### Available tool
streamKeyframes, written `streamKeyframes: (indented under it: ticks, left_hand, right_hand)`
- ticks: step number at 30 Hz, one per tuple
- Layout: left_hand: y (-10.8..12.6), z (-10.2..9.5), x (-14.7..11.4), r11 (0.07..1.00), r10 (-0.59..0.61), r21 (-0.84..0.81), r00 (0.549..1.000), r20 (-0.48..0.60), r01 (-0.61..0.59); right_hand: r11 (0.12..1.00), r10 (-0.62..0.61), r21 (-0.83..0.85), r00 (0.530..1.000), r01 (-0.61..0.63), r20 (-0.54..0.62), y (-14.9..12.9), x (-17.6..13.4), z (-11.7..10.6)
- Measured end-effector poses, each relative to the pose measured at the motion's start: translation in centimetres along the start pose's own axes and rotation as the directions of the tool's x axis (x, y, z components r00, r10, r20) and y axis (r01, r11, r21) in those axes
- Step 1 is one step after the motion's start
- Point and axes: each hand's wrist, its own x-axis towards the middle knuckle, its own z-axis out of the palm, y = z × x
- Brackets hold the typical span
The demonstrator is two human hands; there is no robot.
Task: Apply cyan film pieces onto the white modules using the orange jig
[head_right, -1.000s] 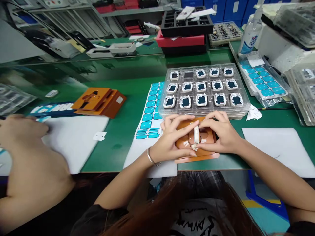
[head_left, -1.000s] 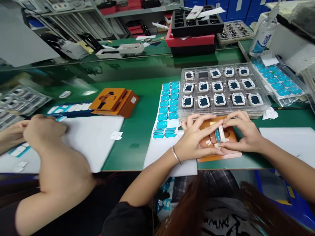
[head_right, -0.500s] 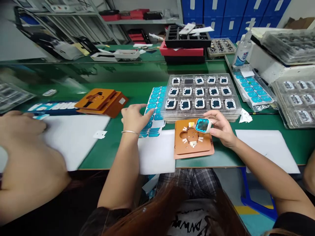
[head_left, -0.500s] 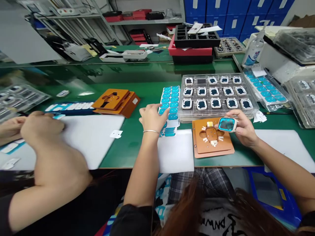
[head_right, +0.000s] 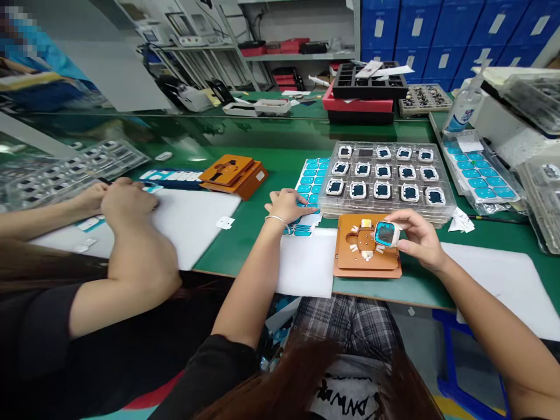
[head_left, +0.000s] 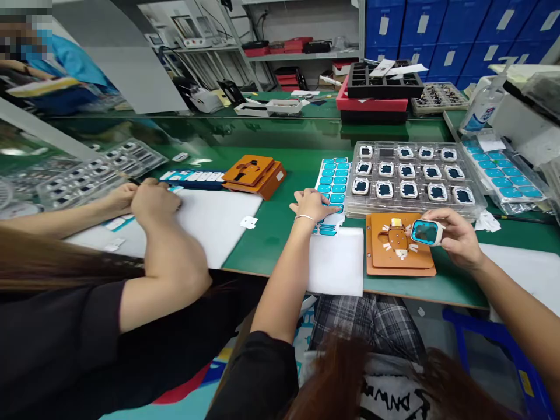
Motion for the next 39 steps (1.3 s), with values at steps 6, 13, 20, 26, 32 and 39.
streamKeyframes:
  ticks: [6,13,20,26,32,39]
  left_hand:
    - [0.3,-0.1,-0.2,0.999,-0.014,-0.031,1.000,0.008,0.014]
    - [0.6,0.0,-0.8,0.999,0.036,-0.036,0.998,-0.042,-0.038]
    - [2.4,1.1,-2.6,0.987,0.162,0.006,0.980,-0.114,-0.162]
    - [1.9,0.7,-2.8,0.973,0.205,-0.070,0.963,-0.172,-0.220]
    - [1.8,-0.1,-4.3,0.900,0.336,-0.136,0.858,-0.389,-0.414]
    - [2.8,1.0,-6.9,0.187,0.910,-0.003,0.174,-0.375,-0.982]
  right_hand:
    - [0.992,-0.115,-0.059,0.993,0.115,0.004,-1.7,3.5,-1.6]
    - [0.578,-0.027,-0.814,0.998,0.060,0.055,-2.2,15.5,-2.9]
    - [0.145,0.167,-0.989,0.986,0.003,0.027,1.6,20.8,-2.6]
    - [0.106,0.163,-0.990,0.980,0.096,0.112,1.7,20.9,-1.8]
    - [0.144,0.184,-0.965,0.952,0.221,0.246,2.7,21.9,0.6]
    - [0.219,0.176,-0.948,0.946,0.233,0.273,3.7,22.9,2.1]
